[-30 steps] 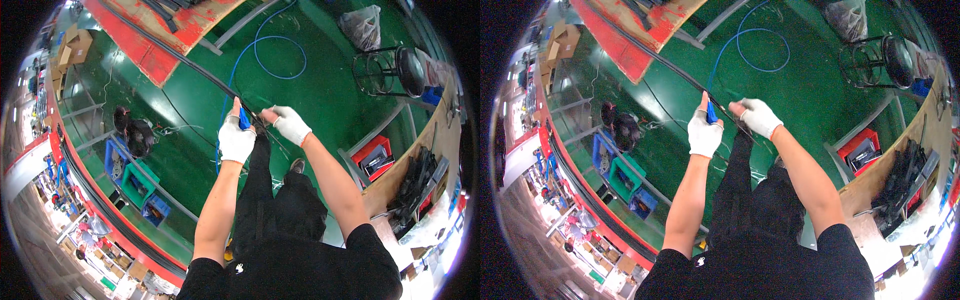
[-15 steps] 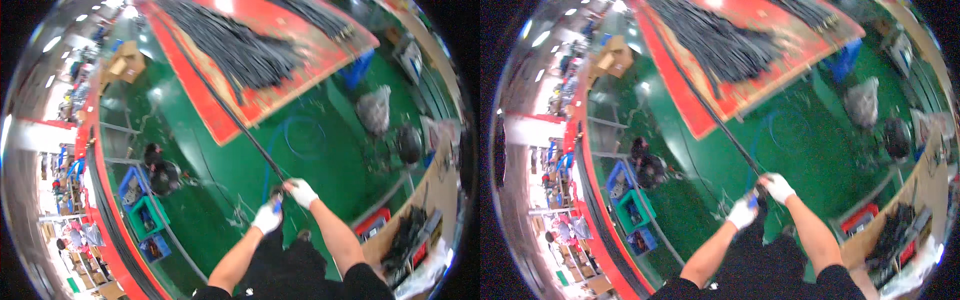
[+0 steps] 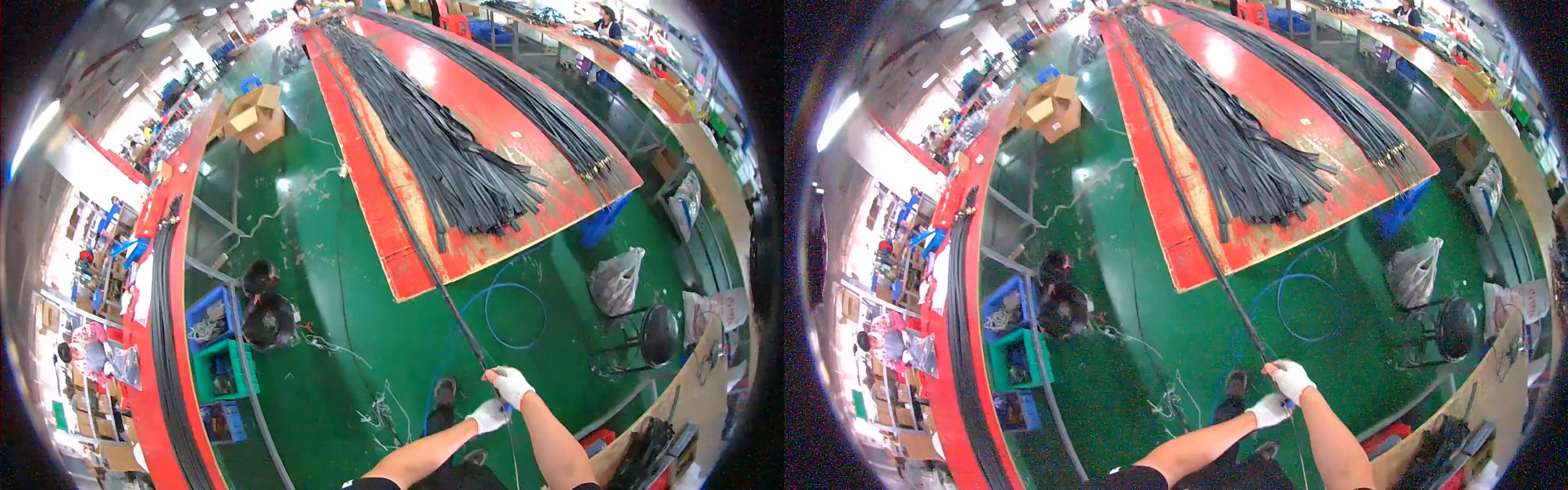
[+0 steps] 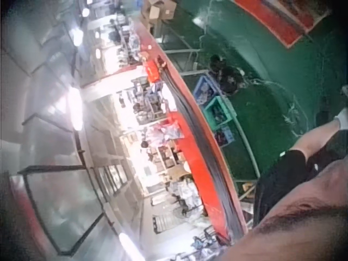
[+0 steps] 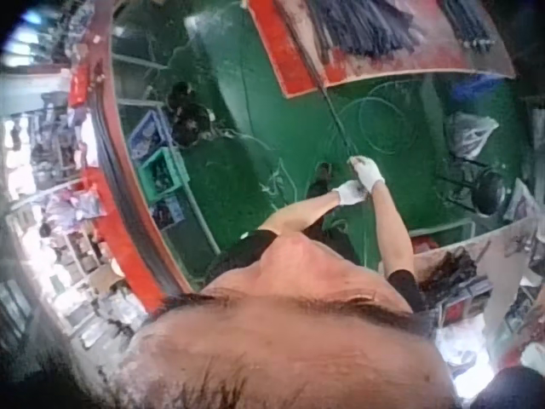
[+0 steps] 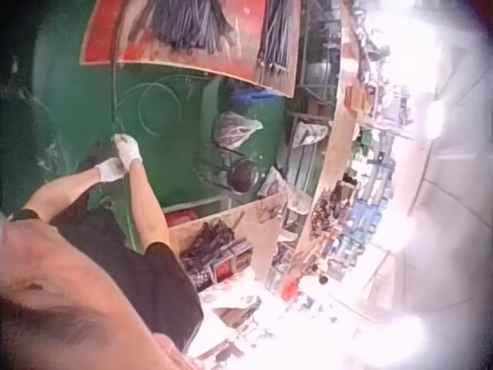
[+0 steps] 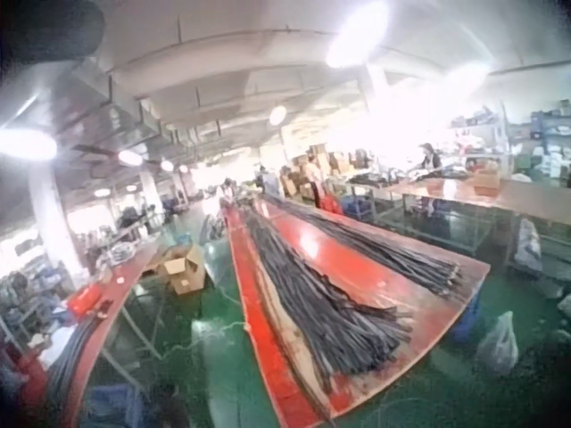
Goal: Cutting black rubber or plastic strips to length using a utility knife on a factory workbench.
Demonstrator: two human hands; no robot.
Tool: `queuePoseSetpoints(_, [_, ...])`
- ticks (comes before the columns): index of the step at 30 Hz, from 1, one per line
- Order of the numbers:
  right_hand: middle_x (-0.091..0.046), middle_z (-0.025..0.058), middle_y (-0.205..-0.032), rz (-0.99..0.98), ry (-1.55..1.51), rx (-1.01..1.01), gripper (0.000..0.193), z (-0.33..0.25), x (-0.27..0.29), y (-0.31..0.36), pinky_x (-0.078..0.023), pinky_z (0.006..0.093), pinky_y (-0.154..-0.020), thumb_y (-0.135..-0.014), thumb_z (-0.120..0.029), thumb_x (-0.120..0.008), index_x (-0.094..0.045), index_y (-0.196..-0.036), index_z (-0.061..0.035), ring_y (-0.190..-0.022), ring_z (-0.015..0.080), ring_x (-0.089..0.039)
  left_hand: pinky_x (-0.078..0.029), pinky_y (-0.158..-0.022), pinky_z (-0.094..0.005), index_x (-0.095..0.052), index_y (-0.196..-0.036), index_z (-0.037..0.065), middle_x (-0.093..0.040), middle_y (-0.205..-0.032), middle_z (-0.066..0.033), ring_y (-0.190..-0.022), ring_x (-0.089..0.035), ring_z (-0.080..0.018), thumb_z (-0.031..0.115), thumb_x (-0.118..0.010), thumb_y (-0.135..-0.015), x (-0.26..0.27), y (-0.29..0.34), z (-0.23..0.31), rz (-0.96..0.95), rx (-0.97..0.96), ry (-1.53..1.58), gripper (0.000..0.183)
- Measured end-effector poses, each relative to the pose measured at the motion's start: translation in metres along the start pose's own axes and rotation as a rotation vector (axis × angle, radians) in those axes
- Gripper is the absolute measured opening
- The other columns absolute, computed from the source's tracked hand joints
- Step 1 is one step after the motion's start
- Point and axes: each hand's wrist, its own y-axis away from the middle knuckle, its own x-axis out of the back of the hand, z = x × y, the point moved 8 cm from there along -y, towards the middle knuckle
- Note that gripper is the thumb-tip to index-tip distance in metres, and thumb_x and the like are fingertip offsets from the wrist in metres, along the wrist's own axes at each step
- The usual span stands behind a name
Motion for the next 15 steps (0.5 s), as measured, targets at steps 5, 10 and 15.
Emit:
queuePoseSetpoints(5, [-0.069,0.0222,-0.135,-0.044,0.422,-0.112,0.047,-0.03,0.041,0.006,-0.051,0.0446,-0.11,-0.097,-0.046,-0.063,-0.078,-0.121,-0.0091,-0.125,0.0415,-0.066,-0.059,-0.09,-0.0481,-0.068,-0.136,0.011,-0.074,-0.116,-0.0257,-0.103,-0.073,-0.042,0.02,-0.056,-0.091,0.04,0.014,-0.028,-0.153,0.394,0.021,0.047])
queuePoseSetpoints(10, [-0.073,0.0118,-0.11,-0.176,-0.386,-0.312,0.052,0.001,0.027,-0.019,-0.06,0.04,-0.084,-0.106,-0.031,-0.063,-0.055,-0.15,-0.0025,-0.096,0.0234,-0.07,-0.059,-0.085,-0.0476,-0.068,-0.138,0.014,-0.076,-0.11,-0.0256,-0.098,-0.075,-0.0405,0.024,-0.062,-0.092,0.052,0.018,-0.036,-0.13,0.343,0.049,0.048])
queuePoseSetpoints(15, [-0.067,0.0029,-0.101,0.045,-0.144,-0.114,0.055,-0.033,0.032,-0.039,-0.054,0.0337,-0.073,-0.11,-0.04,-0.056,-0.049,-0.158,-0.0153,-0.082,0.0159,-0.062,-0.059,-0.089,-0.0466,-0.071,-0.136,0.013,-0.074,-0.118,-0.0241,-0.102,-0.074,-0.0412,0.024,-0.055,-0.102,0.064,0.014,-0.015,-0.115,0.189,0.019,0.039])
